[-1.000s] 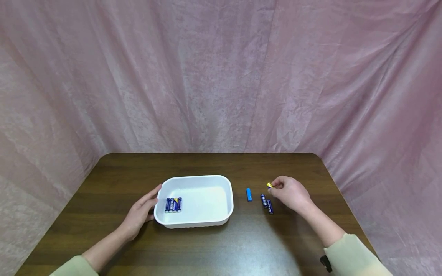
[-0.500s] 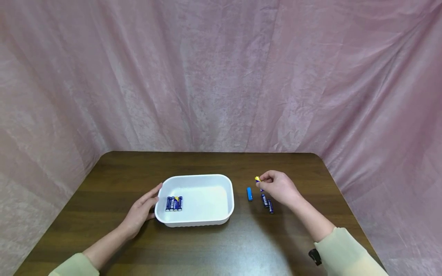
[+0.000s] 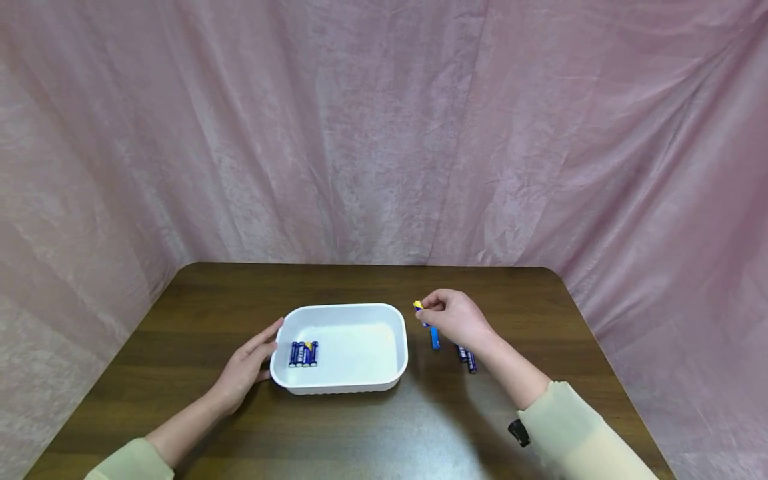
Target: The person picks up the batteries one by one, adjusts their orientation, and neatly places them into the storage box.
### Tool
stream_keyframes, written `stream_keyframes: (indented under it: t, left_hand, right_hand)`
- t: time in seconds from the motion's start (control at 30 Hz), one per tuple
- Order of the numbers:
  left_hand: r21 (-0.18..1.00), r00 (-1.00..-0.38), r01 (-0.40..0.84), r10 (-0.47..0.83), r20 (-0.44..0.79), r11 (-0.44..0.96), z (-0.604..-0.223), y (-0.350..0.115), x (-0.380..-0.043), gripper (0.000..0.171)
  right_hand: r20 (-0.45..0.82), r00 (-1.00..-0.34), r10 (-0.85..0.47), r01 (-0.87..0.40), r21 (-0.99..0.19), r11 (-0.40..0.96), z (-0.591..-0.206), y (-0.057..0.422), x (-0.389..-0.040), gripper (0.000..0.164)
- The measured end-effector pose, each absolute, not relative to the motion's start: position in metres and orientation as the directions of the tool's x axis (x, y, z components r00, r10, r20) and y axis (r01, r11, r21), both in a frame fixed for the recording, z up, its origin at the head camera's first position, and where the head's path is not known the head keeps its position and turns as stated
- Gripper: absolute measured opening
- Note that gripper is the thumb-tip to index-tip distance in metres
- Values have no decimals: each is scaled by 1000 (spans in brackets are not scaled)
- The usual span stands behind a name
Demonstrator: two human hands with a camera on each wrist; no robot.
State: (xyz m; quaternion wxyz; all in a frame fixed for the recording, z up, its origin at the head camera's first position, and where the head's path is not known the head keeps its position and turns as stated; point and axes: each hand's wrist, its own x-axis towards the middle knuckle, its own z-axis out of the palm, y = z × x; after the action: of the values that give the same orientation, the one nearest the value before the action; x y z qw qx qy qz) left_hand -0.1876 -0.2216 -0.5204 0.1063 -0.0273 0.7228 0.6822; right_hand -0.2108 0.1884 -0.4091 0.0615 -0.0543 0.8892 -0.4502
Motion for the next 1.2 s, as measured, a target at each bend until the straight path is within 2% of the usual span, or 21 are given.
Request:
stream_keyframes:
  t: [0.53, 1.2]
  left_hand:
    - [979, -975, -190, 102, -197, 77, -521, -222, -188, 49]
    - [980, -976, -183, 106, -190, 72, -521, -222, -188, 49]
  right_hand:
    - [-74, -978, -194, -49, -826, 561, -406, 149, -220, 24]
    - [-89, -967, -239, -75, -797, 599, -404, 104, -225, 18]
